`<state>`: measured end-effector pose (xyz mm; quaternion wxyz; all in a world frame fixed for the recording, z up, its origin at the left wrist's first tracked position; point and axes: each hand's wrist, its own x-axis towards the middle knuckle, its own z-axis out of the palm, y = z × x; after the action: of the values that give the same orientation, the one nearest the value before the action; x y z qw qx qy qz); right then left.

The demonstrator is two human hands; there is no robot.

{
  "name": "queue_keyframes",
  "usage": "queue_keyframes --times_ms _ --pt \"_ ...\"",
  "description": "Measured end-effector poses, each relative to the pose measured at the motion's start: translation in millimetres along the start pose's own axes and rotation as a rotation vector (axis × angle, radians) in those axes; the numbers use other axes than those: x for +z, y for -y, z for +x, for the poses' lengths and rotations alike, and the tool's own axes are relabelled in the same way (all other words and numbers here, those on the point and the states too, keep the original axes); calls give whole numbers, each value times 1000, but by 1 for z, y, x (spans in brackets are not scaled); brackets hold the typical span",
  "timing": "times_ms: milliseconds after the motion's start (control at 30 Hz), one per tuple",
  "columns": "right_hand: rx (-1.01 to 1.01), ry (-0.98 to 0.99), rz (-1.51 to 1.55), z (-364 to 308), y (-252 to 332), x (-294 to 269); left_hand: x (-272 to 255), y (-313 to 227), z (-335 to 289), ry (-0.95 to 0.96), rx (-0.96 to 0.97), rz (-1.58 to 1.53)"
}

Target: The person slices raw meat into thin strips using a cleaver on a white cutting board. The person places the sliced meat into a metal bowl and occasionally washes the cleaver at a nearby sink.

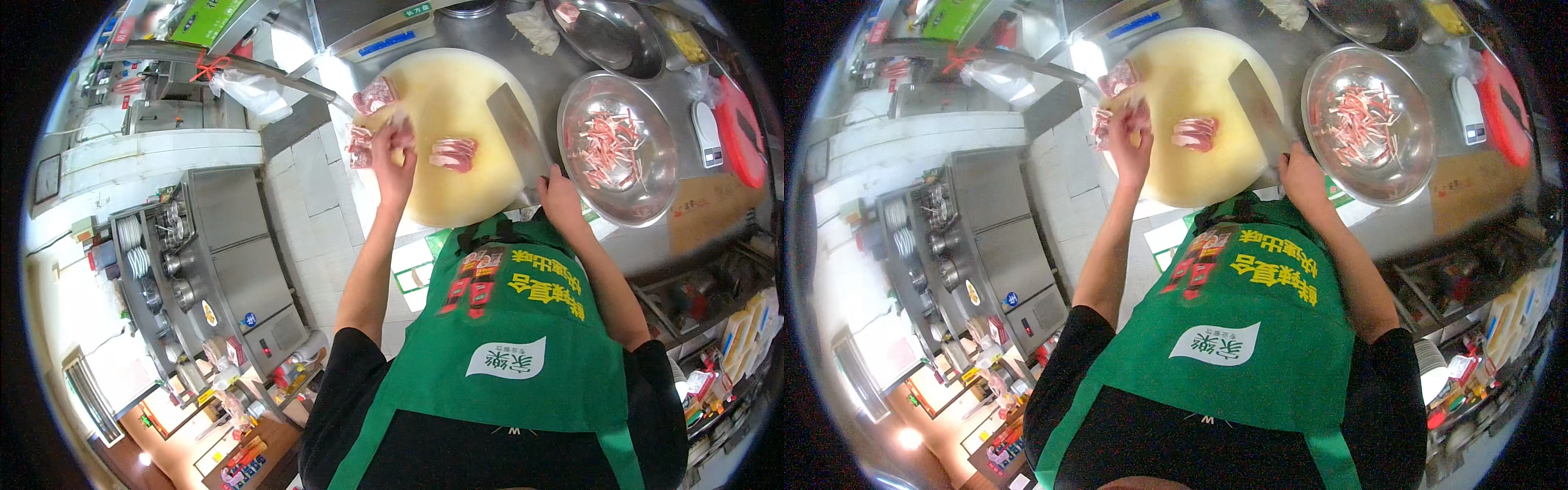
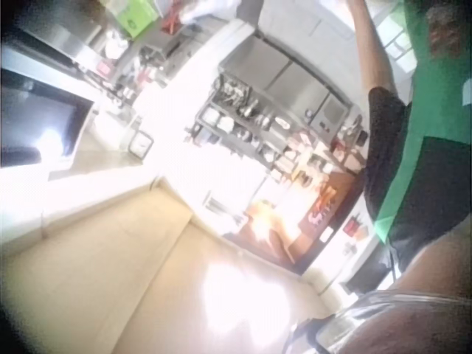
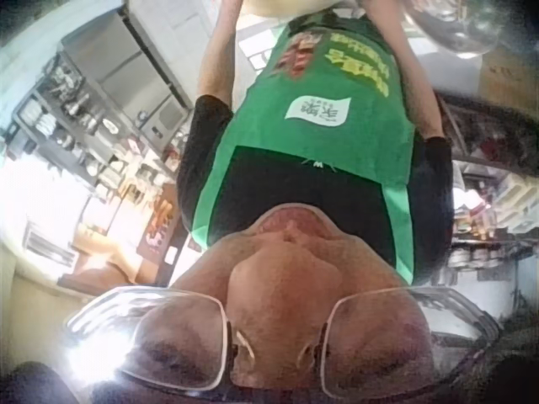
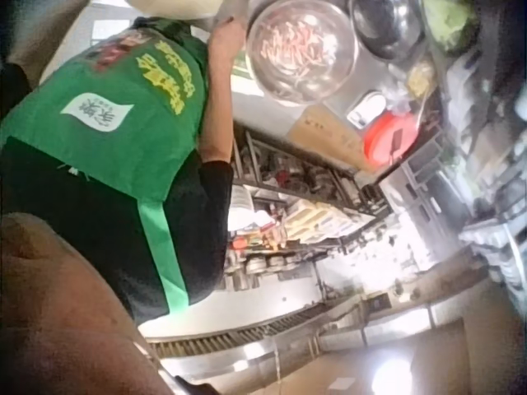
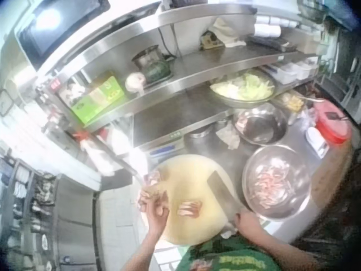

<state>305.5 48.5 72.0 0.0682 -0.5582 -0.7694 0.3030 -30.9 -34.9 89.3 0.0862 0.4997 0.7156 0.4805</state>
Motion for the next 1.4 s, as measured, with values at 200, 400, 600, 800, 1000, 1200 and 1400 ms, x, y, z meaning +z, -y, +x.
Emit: queue_keyframes --times_ms 200,400,600,800,1000,1200,1400 --pt "-19 37 23 0 5 -3 53 20 72 304 400 465" --pt "10 15 -15 2 0 5 73 -11 -3 386 226 295" --pt "-26 28 6 5 -5 6 101 8 -56 321 252 493" --pt "-19 50 -11 8 -7 3 93 -10 -52 410 293 606" --pt "-79 25 79 7 -20 7 91 -18 -74 414 142 665" --pt "24 68 502 -1 -39 14 87 -23 -77 421 145 669" --pt "7 123 576 2 -64 36 94 -14 -83 234 155 482"
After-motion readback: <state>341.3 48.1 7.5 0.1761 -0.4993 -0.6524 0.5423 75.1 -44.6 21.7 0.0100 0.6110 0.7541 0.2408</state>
